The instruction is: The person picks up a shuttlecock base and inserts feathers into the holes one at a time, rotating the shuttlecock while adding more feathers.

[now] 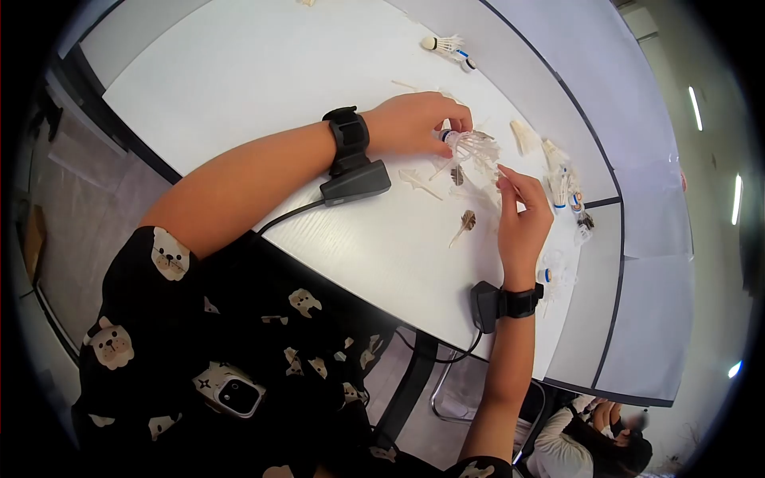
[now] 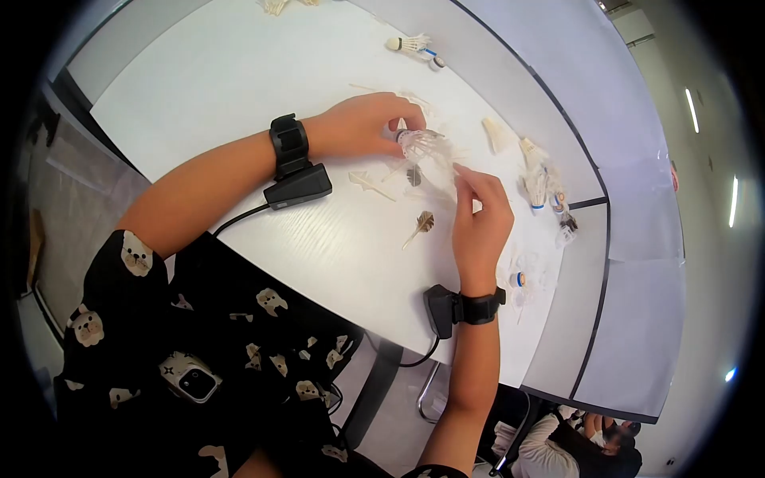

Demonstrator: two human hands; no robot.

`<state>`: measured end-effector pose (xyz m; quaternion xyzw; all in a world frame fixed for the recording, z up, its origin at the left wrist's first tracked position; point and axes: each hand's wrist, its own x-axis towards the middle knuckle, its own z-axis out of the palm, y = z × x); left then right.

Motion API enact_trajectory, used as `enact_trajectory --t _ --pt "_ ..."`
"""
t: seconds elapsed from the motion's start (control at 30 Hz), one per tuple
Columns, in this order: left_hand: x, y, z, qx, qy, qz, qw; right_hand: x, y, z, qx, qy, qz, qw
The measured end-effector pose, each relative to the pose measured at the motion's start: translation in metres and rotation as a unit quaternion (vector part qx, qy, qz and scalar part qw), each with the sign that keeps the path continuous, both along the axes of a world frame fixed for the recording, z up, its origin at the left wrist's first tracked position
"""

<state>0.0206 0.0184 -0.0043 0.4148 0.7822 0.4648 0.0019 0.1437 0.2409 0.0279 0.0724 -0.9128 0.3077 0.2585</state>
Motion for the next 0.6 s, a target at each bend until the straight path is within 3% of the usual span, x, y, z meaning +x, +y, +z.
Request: enact_trajectory --t 0.2,0.37,0.5,0.6 --pt "-0.001 0.001 -0.001 0.001 0.005 0.001 1.0 0.005 -0.01 0.011 0.058 0.144 -0.039 0.987" --pt "0.003 -0.002 0.005 -0.007 -0.012 -0.005 1.0 0.007 -0.011 0.012 0.095 0.213 0.027 0.972" --pt "0.004 -0.001 0.007 0.0 -0.021 -0.009 1.0 0.006 -0.014 0.006 0.021 0.184 0.056 0.981" --pt "0.004 0.0 0.006 0.005 -0.021 -0.015 1.0 0.009 -0.013 -0.006 -0.116 0.117 0.062 0.984"
